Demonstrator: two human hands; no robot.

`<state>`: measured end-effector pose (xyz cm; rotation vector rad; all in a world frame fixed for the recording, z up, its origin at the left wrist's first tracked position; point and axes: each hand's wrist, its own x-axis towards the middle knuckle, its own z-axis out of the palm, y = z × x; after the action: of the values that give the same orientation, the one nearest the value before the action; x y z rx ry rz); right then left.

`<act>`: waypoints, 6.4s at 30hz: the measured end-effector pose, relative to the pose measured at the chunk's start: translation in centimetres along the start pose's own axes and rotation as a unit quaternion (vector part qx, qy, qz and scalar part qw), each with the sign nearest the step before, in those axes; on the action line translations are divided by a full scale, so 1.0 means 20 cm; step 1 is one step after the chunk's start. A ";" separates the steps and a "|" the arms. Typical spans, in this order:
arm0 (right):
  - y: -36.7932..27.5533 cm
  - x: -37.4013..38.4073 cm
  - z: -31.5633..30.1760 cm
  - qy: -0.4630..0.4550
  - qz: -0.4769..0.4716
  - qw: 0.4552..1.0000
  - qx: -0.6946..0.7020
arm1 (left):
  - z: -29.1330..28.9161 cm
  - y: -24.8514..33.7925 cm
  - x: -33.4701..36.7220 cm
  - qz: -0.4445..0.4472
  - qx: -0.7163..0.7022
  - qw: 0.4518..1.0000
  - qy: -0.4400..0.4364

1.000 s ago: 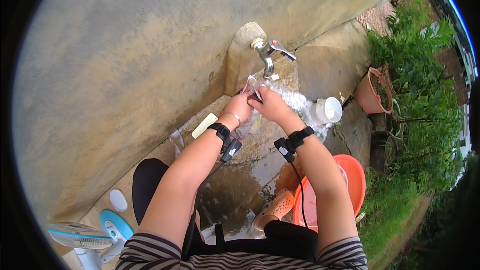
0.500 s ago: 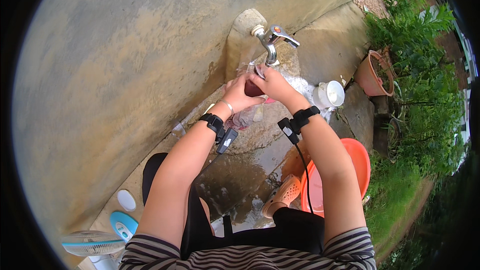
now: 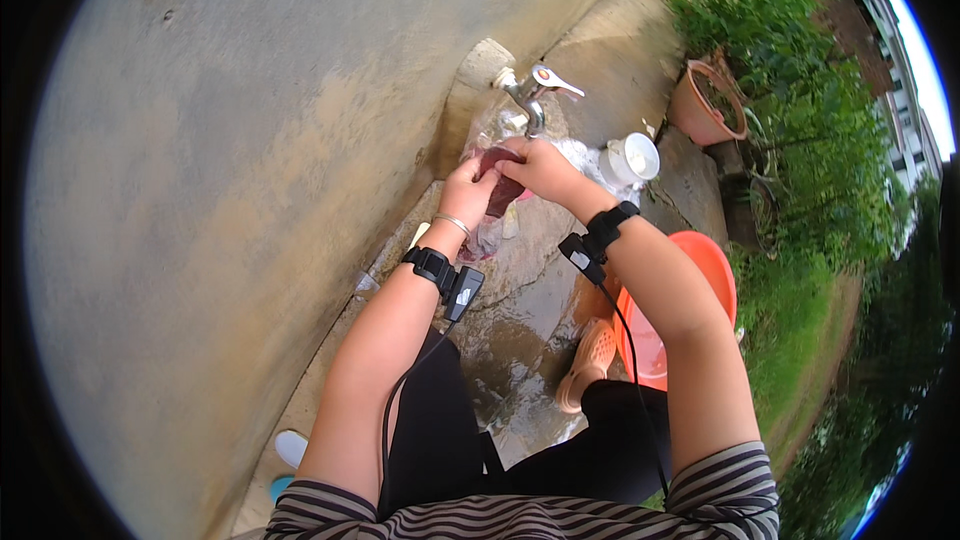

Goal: The person washes grapes in a plastic bag under a running faucet, then removes the grapes and continues washing them by hand before placing them into a nearby orange bucket.

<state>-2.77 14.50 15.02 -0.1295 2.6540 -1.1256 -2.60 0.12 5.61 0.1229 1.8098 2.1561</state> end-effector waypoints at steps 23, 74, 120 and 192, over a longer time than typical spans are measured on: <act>1.12 0.30 0.46 0.010 0.220 0.966 0.133 | -0.06 -0.11 -0.06 -0.006 0.104 0.994 0.032; 0.35 0.08 0.14 0.009 -0.115 0.953 0.281 | -0.10 0.04 -0.03 0.010 0.018 0.997 0.070; 0.39 0.02 0.13 0.045 -0.119 0.922 0.365 | 0.12 0.10 0.07 -0.087 -0.101 0.991 0.027; 0.53 0.03 0.29 0.054 -0.041 0.968 0.243 | 0.18 0.01 0.06 -0.027 0.255 0.945 0.201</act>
<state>-1.63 17.75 3.33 -0.0856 2.3900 -1.8164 -2.70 3.82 6.27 -0.2674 2.5377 1.7111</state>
